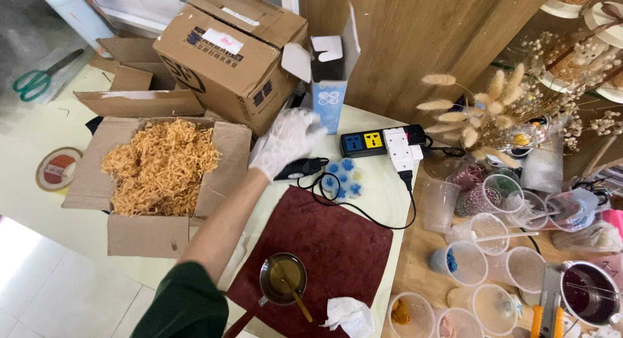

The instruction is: The person uses a utility knife to trim wax from a silicone mold, places small decorative wax pieces into a container using a spoon, and then pours red liquid wax from a small pot into molds.

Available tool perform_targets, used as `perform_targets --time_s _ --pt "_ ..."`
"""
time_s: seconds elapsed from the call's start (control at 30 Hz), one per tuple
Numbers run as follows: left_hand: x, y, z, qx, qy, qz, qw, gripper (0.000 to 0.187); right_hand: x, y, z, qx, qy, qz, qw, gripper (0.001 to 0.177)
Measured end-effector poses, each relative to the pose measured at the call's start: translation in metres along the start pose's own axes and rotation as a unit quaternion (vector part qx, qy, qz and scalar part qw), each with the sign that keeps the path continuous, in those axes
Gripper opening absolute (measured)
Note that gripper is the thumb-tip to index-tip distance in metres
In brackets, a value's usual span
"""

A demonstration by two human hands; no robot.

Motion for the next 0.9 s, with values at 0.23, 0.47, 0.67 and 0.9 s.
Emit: perform_targets --time_s 0.23,0.47,0.67,0.9 --pt "0.027 0.069 -0.065 -0.025 0.183 0.312 0.932 0.037 -0.006 0.024 0.007 0.017 -0.007 0.006 1.000 0.030" --pt "0.100 0.006 -0.136 0.237 0.319 0.250 0.883 0.029 0.007 0.019 0.011 0.048 -0.054 0.018 0.997 0.028" --pt "0.171 -0.025 -0.160 0.212 0.372 0.204 0.880 0.030 -0.032 0.047 -0.043 0.098 -0.143 0.034 0.984 0.026" --pt "0.259 -0.002 -0.177 0.202 0.440 0.092 0.870 0.030 -0.062 0.066 -0.151 0.159 -0.162 0.049 0.973 0.024"
Point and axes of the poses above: each hand's wrist, its own z-axis towards the middle knuckle, its own y-axis out of the palm, x = y × z, the point moved 9 cm from there along z, towards the middle knuckle, and after that the axes turned 7 degrees about y, right-handed, at the moved point
